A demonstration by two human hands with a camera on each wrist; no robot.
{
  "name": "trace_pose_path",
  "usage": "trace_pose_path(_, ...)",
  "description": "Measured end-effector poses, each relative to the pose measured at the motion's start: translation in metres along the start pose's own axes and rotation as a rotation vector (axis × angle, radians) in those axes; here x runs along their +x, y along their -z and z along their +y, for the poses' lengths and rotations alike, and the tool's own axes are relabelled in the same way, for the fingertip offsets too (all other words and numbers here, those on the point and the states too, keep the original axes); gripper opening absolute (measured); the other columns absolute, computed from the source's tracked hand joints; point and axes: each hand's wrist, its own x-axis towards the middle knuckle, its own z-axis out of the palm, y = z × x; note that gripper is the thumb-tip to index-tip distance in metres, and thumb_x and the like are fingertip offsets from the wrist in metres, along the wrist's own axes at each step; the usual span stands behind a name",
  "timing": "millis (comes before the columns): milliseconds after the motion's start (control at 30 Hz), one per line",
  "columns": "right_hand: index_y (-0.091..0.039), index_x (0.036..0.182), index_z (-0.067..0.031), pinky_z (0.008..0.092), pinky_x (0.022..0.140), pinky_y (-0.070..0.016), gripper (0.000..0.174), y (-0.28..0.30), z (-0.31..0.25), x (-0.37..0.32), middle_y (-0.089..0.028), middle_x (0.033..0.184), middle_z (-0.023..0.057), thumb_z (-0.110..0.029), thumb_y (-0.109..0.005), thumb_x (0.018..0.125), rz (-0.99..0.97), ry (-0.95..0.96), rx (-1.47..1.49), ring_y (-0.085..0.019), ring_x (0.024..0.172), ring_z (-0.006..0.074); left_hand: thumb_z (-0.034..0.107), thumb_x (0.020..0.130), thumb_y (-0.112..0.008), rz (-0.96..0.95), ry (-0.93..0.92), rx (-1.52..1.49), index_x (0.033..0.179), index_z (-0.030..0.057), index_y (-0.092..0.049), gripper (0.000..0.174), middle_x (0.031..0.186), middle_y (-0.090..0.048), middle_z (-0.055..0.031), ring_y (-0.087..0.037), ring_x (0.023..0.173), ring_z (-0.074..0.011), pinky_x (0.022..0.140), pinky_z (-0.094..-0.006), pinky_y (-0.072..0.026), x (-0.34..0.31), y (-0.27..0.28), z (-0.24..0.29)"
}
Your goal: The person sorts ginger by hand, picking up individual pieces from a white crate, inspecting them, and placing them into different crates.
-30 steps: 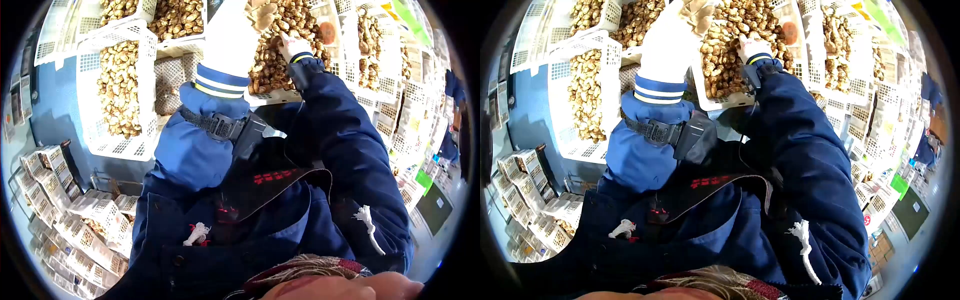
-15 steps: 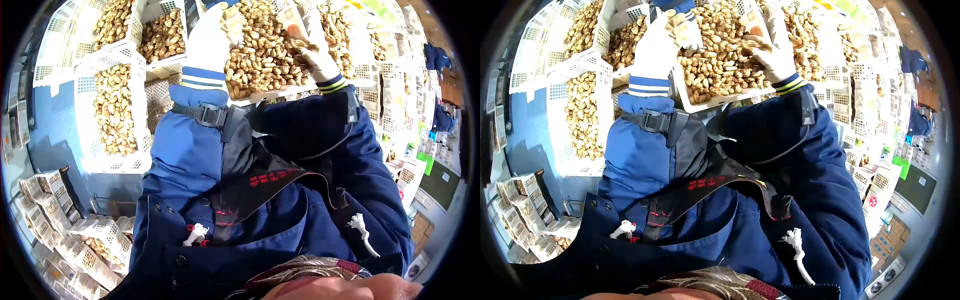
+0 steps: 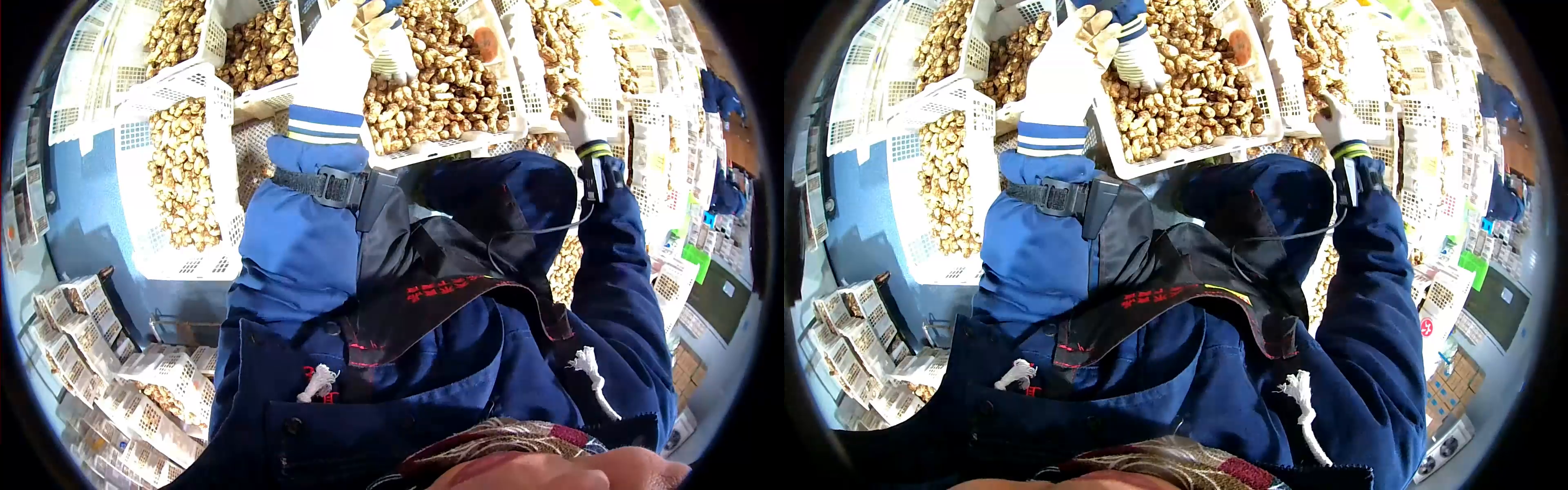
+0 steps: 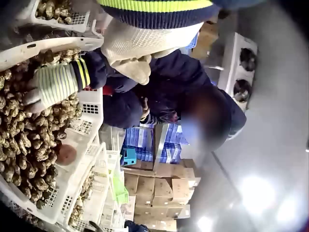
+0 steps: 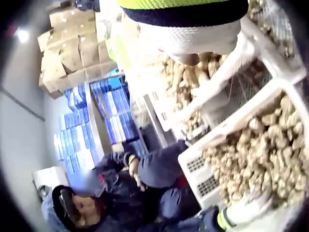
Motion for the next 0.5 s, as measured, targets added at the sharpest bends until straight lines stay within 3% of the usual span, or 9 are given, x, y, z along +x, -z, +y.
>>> trace_pose_path(67,-0.065,0.121,-0.0132,0.0404,0.079,-0.0549,0.035,0.003,-0.078,0.029,-0.071,0.099,0.0173,-0.026,-0.059,0.090,-0.068,0.212,0.012,-0.070,0.090,0.0318,0.022,0.101,-0.055,-0.195,0.046,-0.032,0.113,0.0058,-0.058,0.020,0.090,-0.064,-0.0067,-0.062,0.076,-0.0184,0.063,-0.0280,-0.0511,0.021,0.020,-0.005)
trace_pose_path(133,-0.060,0.132,-0.0151,0.0379,0.089,-0.0530,0.041,-0.037,-0.134,0.053,-0.070,0.113,0.0172,-0.032,-0.058,0.095,-0.255,0.386,-0.051,-0.067,0.103,0.0330,0.021,0.101,-0.055,-0.312,0.052,-0.084,0.114,0.0053,-0.058,0.021,0.091,-0.065,-0.0072,-0.063,0.077,-0.0190,0.064,-0.0277,-0.0511,0.026,0.022,-0.011)
trace_pose_path(167,-0.058,0.134,-0.0148,0.0406,0.093,-0.0520,0.043,-0.048,-0.169,0.051,-0.069,0.115,0.0186,-0.030,-0.057,0.094,-0.285,0.432,-0.154,-0.066,0.106,0.0341,0.022,0.101,-0.054,-0.150,-0.009,-0.020,0.113,0.0043,-0.057,0.022,0.092,-0.064,-0.0081,-0.063,0.080,-0.0208,0.068,-0.0287,-0.0517,0.018,0.008,-0.012)
trace_pose_path(233,-0.056,0.134,-0.0168,0.0434,0.093,-0.0515,0.047,-0.088,-0.214,0.054,-0.065,0.119,0.0198,-0.030,-0.060,0.090,-0.450,0.443,-0.286,-0.064,0.108,0.0355,0.020,0.102,-0.052,-0.236,-0.061,0.001,0.120,0.0015,-0.055,0.026,0.100,-0.065,-0.0114,-0.064,0.088,-0.0236,0.076,-0.0310,-0.0532,0.012,0.006,-0.016)
trace_pose_path(267,-0.057,0.132,-0.0171,0.0450,0.089,-0.0523,0.046,-0.146,-0.191,0.062,-0.066,0.111,0.0184,-0.031,-0.061,0.089,-0.329,0.486,-0.375,-0.065,0.103,0.0356,0.019,0.102,-0.051,-0.189,-0.111,0.082,0.122,0.0007,-0.055,0.027,0.102,-0.066,-0.0125,-0.065,0.091,-0.0244,0.078,-0.0320,-0.0537,0.005,0.002,-0.015)
trace_pose_path(300,-0.057,0.130,-0.0166,0.0457,0.088,-0.0524,0.044,-0.146,-0.199,0.060,-0.066,0.106,0.0178,-0.031,-0.061,0.088,-0.325,0.457,-0.382,-0.065,0.101,0.0352,0.018,0.103,-0.049,-0.152,-0.033,0.026,0.126,0.0001,-0.053,0.030,0.108,-0.066,-0.0139,-0.066,0.094,-0.0251,0.080,-0.0324,-0.0544,0.004,0.002,-0.011)
trace_pose_path(333,-0.058,0.128,-0.0162,0.0464,0.087,-0.0525,0.042,-0.140,-0.209,0.056,-0.066,0.102,0.0172,-0.030,-0.062,0.088,-0.320,0.425,-0.391,-0.065,0.099,0.0349,0.020,0.104,-0.048,-0.268,-0.404,0.491,0.127,0.0002,-0.053,0.031,0.109,-0.065,-0.0141,-0.066,0.094,-0.0251,0.080,-0.0331,-0.0548,-0.014,-0.002,-0.013)
trace_pose_path(400,-0.059,0.125,-0.0142,0.0444,0.089,-0.0526,0.042,-0.136,-0.203,0.059,-0.067,0.111,0.0177,-0.032,-0.064,0.088,-0.346,0.374,-0.303,-0.065,0.102,0.0368,0.019,0.103,-0.049,-0.242,-0.091,0.058,0.127,0.0006,-0.054,0.030,0.111,-0.066,-0.0141,-0.066,0.094,-0.0245,0.080,-0.0330,-0.0550,0.009,0.013,-0.011)
trace_pose_path(500,-0.064,0.120,-0.0062,0.0402,0.090,-0.0518,0.039,-0.083,-0.203,0.056,-0.070,0.110,0.0141,-0.029,-0.061,0.089,-0.092,0.122,0.050,-0.066,0.103,0.0315,0.021,0.103,-0.050,-0.198,-0.097,0.009,0.125,0.0011,-0.055,0.030,0.109,-0.066,-0.0131,-0.067,0.093,-0.0239,0.081,-0.0334,-0.0550,0.003,0.013,-0.007)
